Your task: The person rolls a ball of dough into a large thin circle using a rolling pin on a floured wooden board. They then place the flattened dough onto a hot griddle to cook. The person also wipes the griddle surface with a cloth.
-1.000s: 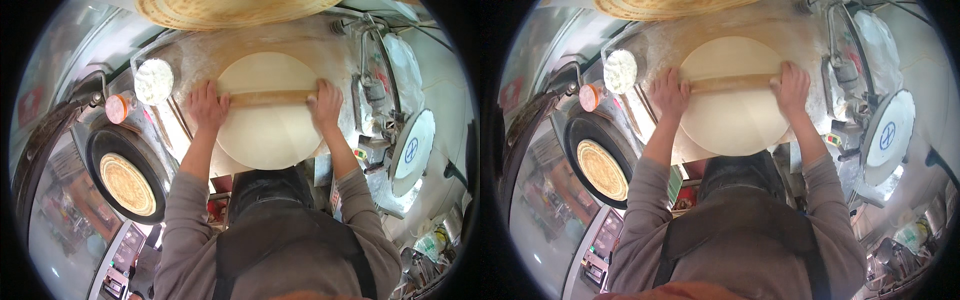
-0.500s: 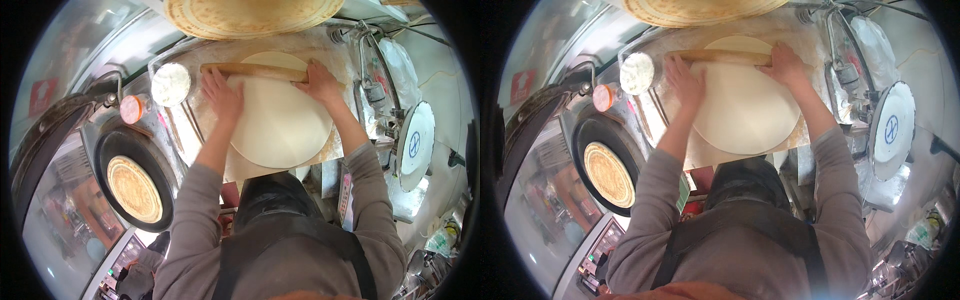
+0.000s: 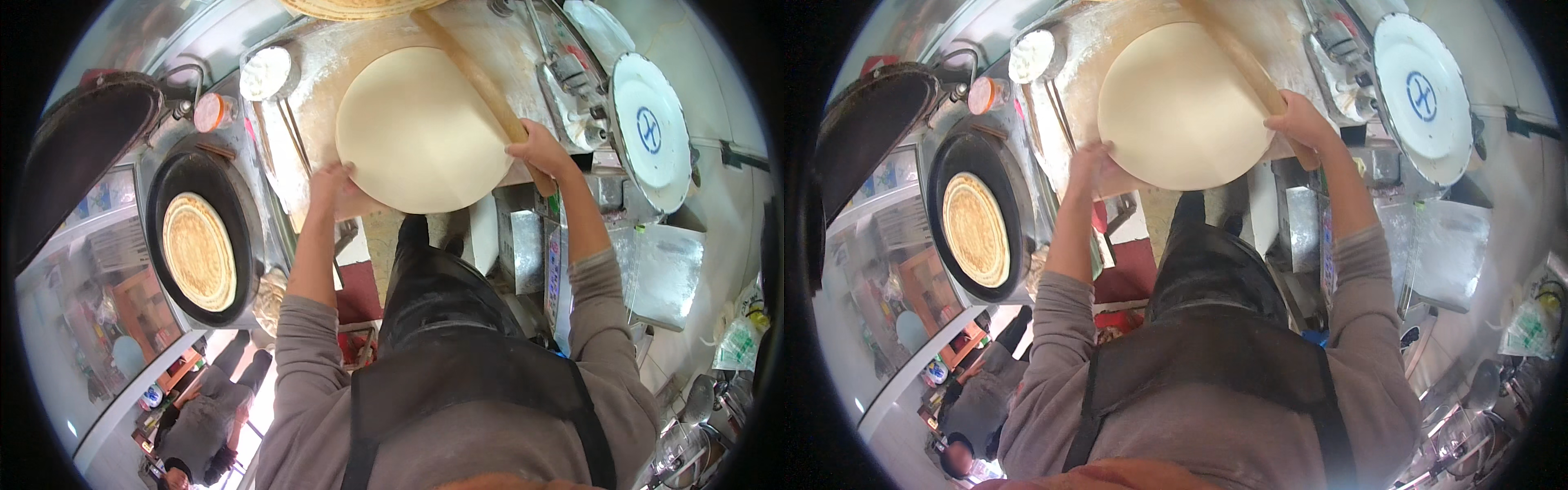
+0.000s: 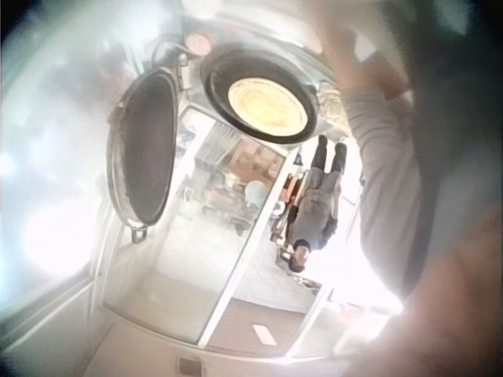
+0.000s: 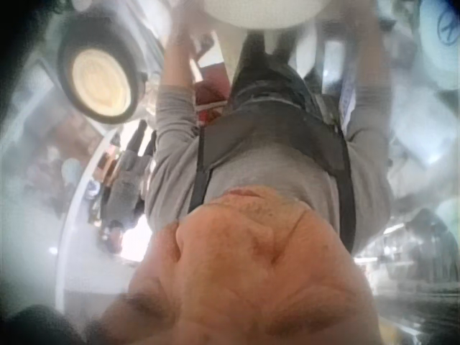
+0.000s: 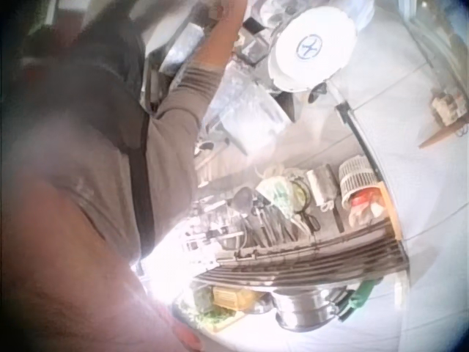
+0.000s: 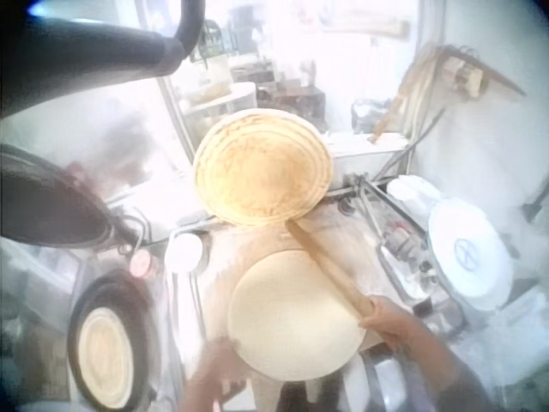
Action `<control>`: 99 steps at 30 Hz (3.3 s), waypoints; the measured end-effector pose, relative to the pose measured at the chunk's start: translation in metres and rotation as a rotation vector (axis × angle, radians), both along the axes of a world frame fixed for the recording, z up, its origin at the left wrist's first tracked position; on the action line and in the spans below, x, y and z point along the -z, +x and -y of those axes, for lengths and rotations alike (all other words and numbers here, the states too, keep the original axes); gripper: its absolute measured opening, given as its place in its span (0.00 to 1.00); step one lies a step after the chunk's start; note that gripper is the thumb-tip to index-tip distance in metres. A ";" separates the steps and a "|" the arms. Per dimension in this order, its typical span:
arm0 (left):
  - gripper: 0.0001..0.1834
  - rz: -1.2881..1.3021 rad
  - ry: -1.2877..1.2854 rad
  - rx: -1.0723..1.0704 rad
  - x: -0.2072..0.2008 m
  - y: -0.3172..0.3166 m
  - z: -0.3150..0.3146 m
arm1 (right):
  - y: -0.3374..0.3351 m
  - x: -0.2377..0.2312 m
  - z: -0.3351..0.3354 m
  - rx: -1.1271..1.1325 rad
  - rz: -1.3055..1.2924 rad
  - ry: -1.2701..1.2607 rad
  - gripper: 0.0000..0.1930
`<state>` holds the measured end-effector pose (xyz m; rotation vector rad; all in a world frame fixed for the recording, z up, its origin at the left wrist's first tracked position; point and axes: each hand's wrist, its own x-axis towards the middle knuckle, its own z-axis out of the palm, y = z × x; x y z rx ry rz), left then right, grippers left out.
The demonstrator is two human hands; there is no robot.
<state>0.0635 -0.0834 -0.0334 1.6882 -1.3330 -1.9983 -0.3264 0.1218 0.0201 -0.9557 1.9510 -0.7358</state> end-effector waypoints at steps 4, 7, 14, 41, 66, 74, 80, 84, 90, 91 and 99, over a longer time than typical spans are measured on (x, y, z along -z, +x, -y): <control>0.34 0.369 -1.085 0.180 0.009 0.010 -0.027 | 0.040 -0.019 -0.045 -0.209 -0.400 0.018 0.24; 0.40 0.600 -1.389 0.552 0.016 0.002 -0.063 | 0.060 -0.002 -0.046 -0.468 -0.643 -0.311 0.24; 0.30 0.742 -1.442 0.307 0.050 -0.057 0.017 | 0.029 0.078 0.033 0.059 -1.084 -0.310 0.25; 0.12 0.505 -1.478 0.455 0.039 -0.193 0.242 | -0.071 0.071 0.258 0.284 -0.811 -0.278 0.18; 0.30 0.203 -0.813 -0.063 -0.013 0.002 -0.008 | 0.038 -0.014 -0.044 -0.160 -0.230 0.052 0.26; 0.34 0.739 -1.355 0.391 0.022 -0.017 -0.048 | 0.062 0.050 -0.013 -0.178 -0.974 -0.364 0.27; 0.23 0.807 -1.236 0.205 0.044 -0.086 0.089 | 0.011 0.099 0.082 0.072 -1.099 -0.349 0.27; 0.22 0.604 -1.109 -0.047 0.020 -0.147 0.158 | -0.025 0.086 0.167 0.223 -0.803 -0.373 0.25; 0.32 0.460 -1.439 0.493 -0.050 -0.139 0.120 | 0.004 0.017 0.135 -0.211 -0.737 -0.199 0.34; 0.35 0.367 -1.654 0.551 -0.050 -0.121 0.106 | 0.014 0.015 0.115 -0.300 -0.786 -0.249 0.37; 0.13 0.548 -1.456 0.470 0.070 -0.107 0.178 | -0.025 0.092 0.148 0.046 -1.032 -0.172 0.25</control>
